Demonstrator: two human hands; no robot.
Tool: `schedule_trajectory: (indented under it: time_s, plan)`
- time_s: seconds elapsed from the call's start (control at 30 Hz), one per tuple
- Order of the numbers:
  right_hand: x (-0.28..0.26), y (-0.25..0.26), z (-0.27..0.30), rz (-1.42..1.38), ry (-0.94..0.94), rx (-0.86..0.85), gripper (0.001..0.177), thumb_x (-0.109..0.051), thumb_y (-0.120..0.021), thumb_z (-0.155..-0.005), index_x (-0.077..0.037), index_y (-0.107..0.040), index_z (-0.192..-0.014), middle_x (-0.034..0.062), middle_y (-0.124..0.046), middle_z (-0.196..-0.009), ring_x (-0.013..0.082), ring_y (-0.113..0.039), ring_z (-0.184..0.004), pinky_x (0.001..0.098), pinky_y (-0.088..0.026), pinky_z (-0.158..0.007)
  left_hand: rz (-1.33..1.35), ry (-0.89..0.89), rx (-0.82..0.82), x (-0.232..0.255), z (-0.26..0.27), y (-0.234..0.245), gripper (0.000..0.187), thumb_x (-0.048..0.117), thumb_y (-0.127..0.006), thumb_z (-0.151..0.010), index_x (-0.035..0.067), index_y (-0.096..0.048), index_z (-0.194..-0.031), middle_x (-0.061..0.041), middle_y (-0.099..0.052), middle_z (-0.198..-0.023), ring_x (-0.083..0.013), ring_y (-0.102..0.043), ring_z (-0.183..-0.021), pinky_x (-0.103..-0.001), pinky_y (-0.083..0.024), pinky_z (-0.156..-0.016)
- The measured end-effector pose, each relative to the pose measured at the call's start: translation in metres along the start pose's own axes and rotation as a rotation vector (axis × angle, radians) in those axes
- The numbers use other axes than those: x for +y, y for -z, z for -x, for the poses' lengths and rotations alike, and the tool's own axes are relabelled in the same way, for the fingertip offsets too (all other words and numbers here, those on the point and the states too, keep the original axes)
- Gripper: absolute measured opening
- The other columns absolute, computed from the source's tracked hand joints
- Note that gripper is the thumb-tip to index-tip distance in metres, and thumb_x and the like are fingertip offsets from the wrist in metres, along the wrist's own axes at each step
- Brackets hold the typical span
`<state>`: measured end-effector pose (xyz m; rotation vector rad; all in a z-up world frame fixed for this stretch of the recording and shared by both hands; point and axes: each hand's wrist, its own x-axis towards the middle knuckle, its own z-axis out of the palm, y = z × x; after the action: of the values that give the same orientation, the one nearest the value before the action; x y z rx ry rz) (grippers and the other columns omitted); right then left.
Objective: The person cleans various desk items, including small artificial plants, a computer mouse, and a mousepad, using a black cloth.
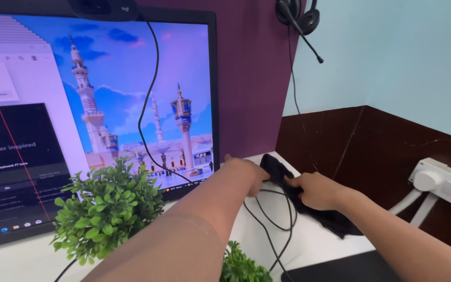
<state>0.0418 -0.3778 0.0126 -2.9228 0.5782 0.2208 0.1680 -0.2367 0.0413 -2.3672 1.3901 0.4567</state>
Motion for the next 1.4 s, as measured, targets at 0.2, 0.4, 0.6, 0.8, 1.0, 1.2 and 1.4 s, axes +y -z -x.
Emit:
schedule_trajectory:
  time_s: [0.2,0.4,0.6,0.8,1.0,1.2,1.4]
  plan:
    - [-0.001,0.005,0.055,-0.108,-0.017,-0.098,0.069,0.004,-0.052,-0.082,-0.023,-0.059,-0.144,0.015,-0.078,-0.107,0.0261,-0.076,-0.096,0.0379,-0.057,-0.093,-0.009,0.027,0.048,0.003,0.001,0.001,0.084,0.001,-0.058,-0.081,0.029,-0.039,-0.159,-0.006,-0.049,-0.158,-0.0362,-0.045,-0.146,-0.073,-0.015,-0.122]
    - [0.099,-0.015,0.049,-0.312,0.843,-0.128,0.06,0.008,-0.054,-0.061,-0.001,-0.085,-0.112,0.0196,-0.078,-0.118,0.0277,-0.068,-0.117,0.0442,-0.046,-0.103,0.007,0.026,0.086,-0.001,0.005,0.004,0.069,0.002,-0.056,-0.082,0.021,-0.056,-0.148,-0.011,-0.059,-0.147,-0.0393,-0.057,-0.135,-0.072,-0.022,-0.12]
    - [0.118,0.086,0.034,-0.194,0.146,-0.008,0.017,0.009,-0.056,-0.055,0.003,-0.072,-0.058,0.0135,-0.076,-0.061,0.0241,-0.073,-0.067,0.0382,-0.059,-0.074,-0.019,0.011,0.144,-0.013,0.013,0.016,0.052,0.003,-0.058,-0.082,0.008,-0.07,-0.132,-0.014,-0.066,-0.139,-0.0393,-0.065,-0.125,-0.068,-0.044,-0.11]
    - [0.154,0.103,-0.045,-1.46,0.468,0.553,0.024,0.014,-0.047,-0.092,-0.002,-0.058,-0.078,0.0124,-0.062,-0.085,0.0296,-0.058,-0.081,0.0476,-0.049,-0.074,-0.047,-0.031,0.359,-0.018,0.005,0.032,0.045,0.002,-0.061,-0.085,0.008,-0.069,-0.129,-0.019,-0.059,-0.143,-0.0363,-0.045,-0.144,-0.066,-0.016,-0.123]
    - [0.081,-0.012,-0.105,-0.878,0.06,0.268,0.044,-0.013,-0.051,-0.099,-0.013,-0.062,-0.142,0.0048,-0.063,-0.146,0.0226,-0.057,-0.132,0.0361,-0.039,-0.108,-0.412,0.049,0.424,-0.015,0.045,0.041,0.032,0.011,-0.058,-0.096,0.013,-0.078,-0.121,-0.013,-0.055,-0.15,-0.0329,-0.023,-0.157,-0.074,0.008,-0.119]
    - [0.008,-0.015,-0.118,-0.389,0.015,0.159,0.056,-0.002,-0.061,-0.089,-0.022,-0.062,-0.141,0.0102,-0.073,-0.13,0.0251,-0.071,-0.117,0.0355,-0.051,-0.107,-0.406,0.117,0.341,-0.03,0.013,0.032,0.039,0.018,-0.062,-0.097,0.015,-0.069,-0.135,-0.015,-0.054,-0.152,-0.0345,-0.029,-0.155,-0.075,0.015,-0.116]
    - [-0.009,-0.029,-0.148,-0.439,0.353,0.06,0.074,0.018,-0.042,-0.068,-0.016,-0.078,-0.124,0.0134,-0.083,-0.118,0.0231,-0.075,-0.113,0.0326,-0.052,-0.104,-0.3,0.227,0.199,-0.043,-0.035,0.018,0.041,0.026,-0.053,-0.105,0.017,-0.064,-0.143,-0.016,-0.058,-0.15,-0.0447,-0.036,-0.151,-0.074,0.017,-0.117]
